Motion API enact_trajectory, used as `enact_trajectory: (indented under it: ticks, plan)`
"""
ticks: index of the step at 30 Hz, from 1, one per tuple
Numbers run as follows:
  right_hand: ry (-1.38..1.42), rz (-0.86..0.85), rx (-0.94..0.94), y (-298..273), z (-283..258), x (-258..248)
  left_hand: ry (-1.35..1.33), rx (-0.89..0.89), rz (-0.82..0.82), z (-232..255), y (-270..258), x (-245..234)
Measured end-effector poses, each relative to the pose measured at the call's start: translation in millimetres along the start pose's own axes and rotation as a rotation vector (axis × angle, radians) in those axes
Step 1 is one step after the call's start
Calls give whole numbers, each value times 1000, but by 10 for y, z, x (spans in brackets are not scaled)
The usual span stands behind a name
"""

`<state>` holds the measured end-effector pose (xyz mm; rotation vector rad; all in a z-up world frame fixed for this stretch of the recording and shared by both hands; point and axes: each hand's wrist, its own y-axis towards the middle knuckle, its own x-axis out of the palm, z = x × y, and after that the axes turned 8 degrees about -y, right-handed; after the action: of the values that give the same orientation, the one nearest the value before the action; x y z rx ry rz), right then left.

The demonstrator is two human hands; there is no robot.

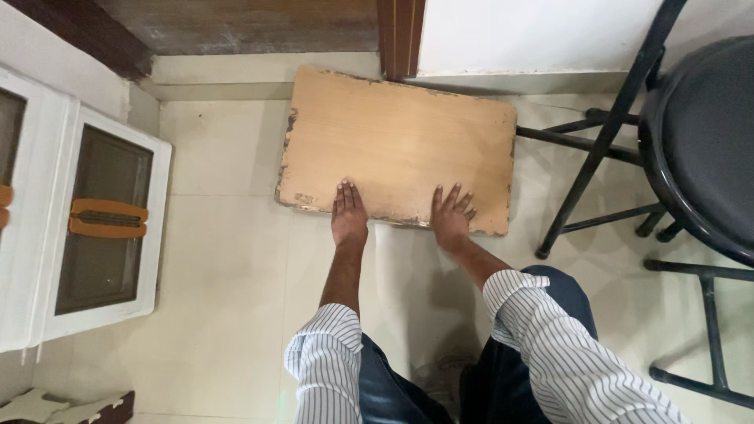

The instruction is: The person opens a plastic storage cabinet, then picks up a folded brown plastic stool and unfolds it on the floor. They then pick up a small table, flip it over, and begin unfolding its metal legs.

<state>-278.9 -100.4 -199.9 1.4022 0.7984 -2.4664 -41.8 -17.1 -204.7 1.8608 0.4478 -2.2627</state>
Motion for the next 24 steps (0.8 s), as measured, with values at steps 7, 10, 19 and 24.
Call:
enact_trajectory:
  ticks: [7, 10, 19, 24]
  plan:
    - [112, 35, -8, 9, 273, -80, 23, 51, 147, 123, -95, -244]
    - [148, -9, -53, -92, 354, -265, 67, 62, 265, 113, -135, -308]
    - [184, 44, -134, -357, 727, -789, -2, 204, 622, 137, -165, -536]
    - [183, 144, -114, -343, 795, -880, -99, 232, 677, 204, -186, -762]
